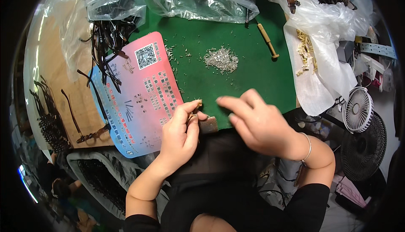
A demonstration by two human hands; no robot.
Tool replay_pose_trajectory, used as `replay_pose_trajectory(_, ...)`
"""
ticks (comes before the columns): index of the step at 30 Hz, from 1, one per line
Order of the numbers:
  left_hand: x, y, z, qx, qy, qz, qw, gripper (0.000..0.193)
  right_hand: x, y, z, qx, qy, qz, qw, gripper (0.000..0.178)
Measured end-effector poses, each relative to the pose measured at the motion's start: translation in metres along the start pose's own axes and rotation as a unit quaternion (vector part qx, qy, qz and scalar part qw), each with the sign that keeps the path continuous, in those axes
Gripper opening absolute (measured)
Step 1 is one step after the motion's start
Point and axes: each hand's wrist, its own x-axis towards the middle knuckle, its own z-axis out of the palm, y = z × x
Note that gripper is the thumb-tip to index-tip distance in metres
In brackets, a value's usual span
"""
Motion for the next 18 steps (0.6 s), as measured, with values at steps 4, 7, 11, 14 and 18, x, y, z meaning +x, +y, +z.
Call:
replay_pose_trajectory(4, 0.001, 0.001, 0.009, 0.113, 0.048, 0.080, 0.989, 0.032, 0.012, -0.013, 0.005, 0.074, -0.074, -0.032, 0.994, 0.027)
replay_pose_trajectory(7, 0.000, 0.003, 0.010, 0.141, 0.059, 0.068, 0.986, 0.033, 0.013, -0.014, 0.006, 0.049, -0.074, -0.031, 0.996, 0.026)
replay_pose_trajectory(11, -0.001, -0.001, 0.016, 0.189, 0.080, 0.079, 0.976, 0.035, 0.012, -0.011, 0.012, 0.085, -0.065, -0.021, 0.994, 0.026)
replay_pose_trajectory(14, -0.001, -0.002, 0.018, 0.202, 0.096, 0.105, 0.969, 0.036, 0.019, -0.005, 0.012, 0.233, -0.129, 0.079, 0.961, 0.026)
replay_pose_trajectory(18, 0.000, -0.004, 0.016, 0.218, 0.086, 0.095, 0.967, 0.036, 0.038, -0.020, -0.011, 0.376, -0.276, 0.273, 0.841, 0.028)
